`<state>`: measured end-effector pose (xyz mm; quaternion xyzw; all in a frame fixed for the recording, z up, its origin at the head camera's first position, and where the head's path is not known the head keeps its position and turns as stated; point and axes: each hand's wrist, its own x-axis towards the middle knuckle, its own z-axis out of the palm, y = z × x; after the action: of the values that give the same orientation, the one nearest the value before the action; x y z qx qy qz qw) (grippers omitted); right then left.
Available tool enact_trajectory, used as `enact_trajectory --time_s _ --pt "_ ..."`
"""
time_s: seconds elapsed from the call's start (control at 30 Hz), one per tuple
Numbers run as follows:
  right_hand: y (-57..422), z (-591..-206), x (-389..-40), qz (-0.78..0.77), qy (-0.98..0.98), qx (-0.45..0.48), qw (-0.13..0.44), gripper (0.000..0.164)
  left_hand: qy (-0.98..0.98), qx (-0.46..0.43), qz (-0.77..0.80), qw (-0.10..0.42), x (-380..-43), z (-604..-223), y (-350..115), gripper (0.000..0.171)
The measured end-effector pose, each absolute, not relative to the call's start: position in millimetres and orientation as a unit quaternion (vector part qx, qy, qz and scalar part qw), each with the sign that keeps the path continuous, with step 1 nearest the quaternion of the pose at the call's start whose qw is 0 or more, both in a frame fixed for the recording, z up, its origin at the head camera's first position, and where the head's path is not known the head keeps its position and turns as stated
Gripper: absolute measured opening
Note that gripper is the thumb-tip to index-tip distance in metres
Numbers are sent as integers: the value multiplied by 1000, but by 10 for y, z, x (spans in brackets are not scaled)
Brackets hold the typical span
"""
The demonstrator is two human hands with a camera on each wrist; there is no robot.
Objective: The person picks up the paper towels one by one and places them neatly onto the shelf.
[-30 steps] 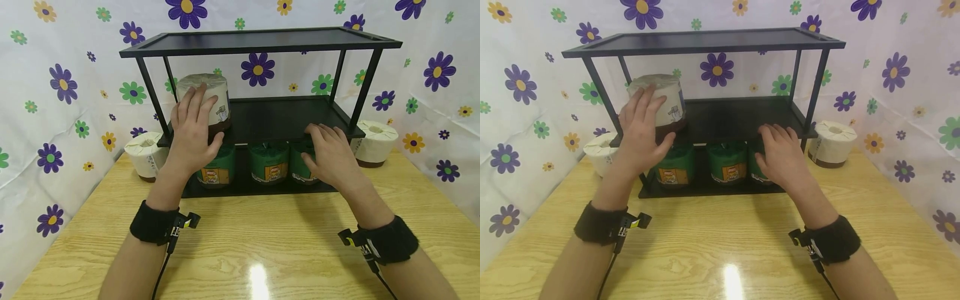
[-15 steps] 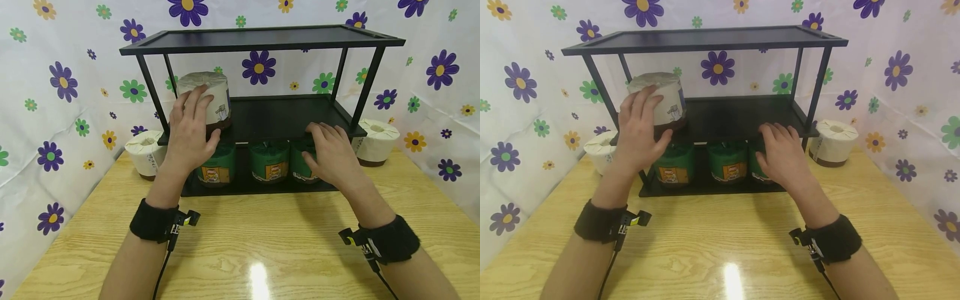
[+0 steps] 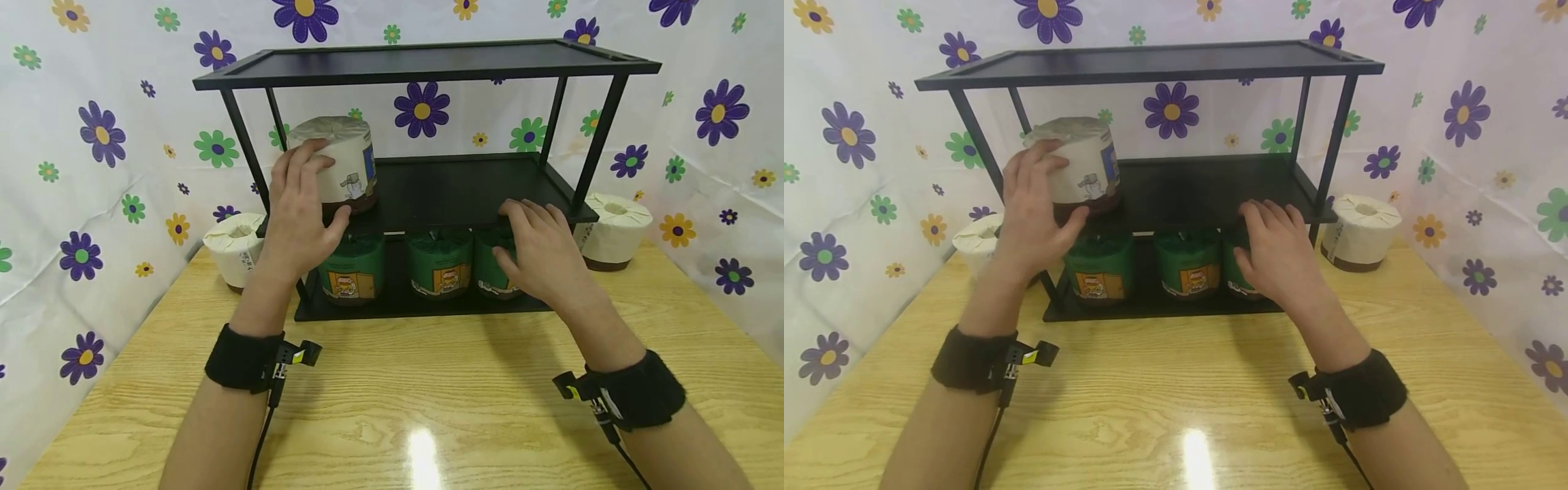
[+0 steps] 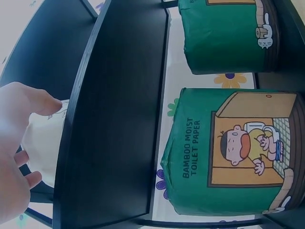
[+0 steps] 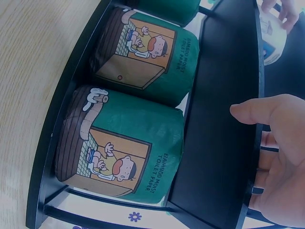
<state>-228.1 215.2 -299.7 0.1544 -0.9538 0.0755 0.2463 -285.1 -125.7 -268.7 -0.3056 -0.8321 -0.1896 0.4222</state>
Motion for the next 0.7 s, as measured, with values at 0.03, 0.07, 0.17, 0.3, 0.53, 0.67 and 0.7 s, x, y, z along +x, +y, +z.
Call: enact_trajectory --time_s 0.03,0.07,0.17,0.3,0.53,0.67,0.7 --pt "2151 -2995 -2281 76 -954 154 246 53 -831 -306 -194 422 -2853 -2685 -1265 56" --pt "2151 -2994 -2281 76 -954 153 245 54 -830 -305 -201 421 -2854 -2683 -1270 56" --pt "2149 -2993 -2278 75 -955 152 243 54 -834 -296 -211 416 -2836 -2673 -1273 55" --pt "2148 -3000 -2273 76 -955 151 243 54 -846 -283 -200 405 -2753 -2647 -1228 59" --pt "2152 -3005 -2269 77 -953 154 251 54 -860 -286 -154 394 -2671 -2637 -1127 65" --pt "2156 -3007 -2274 76 -953 153 248 54 -864 -280 -146 392 -2699 -2653 -1139 65" --pt "2156 -3007 -2276 76 -954 153 248 54 -864 -280 -146 393 -2705 -2654 -1142 65"
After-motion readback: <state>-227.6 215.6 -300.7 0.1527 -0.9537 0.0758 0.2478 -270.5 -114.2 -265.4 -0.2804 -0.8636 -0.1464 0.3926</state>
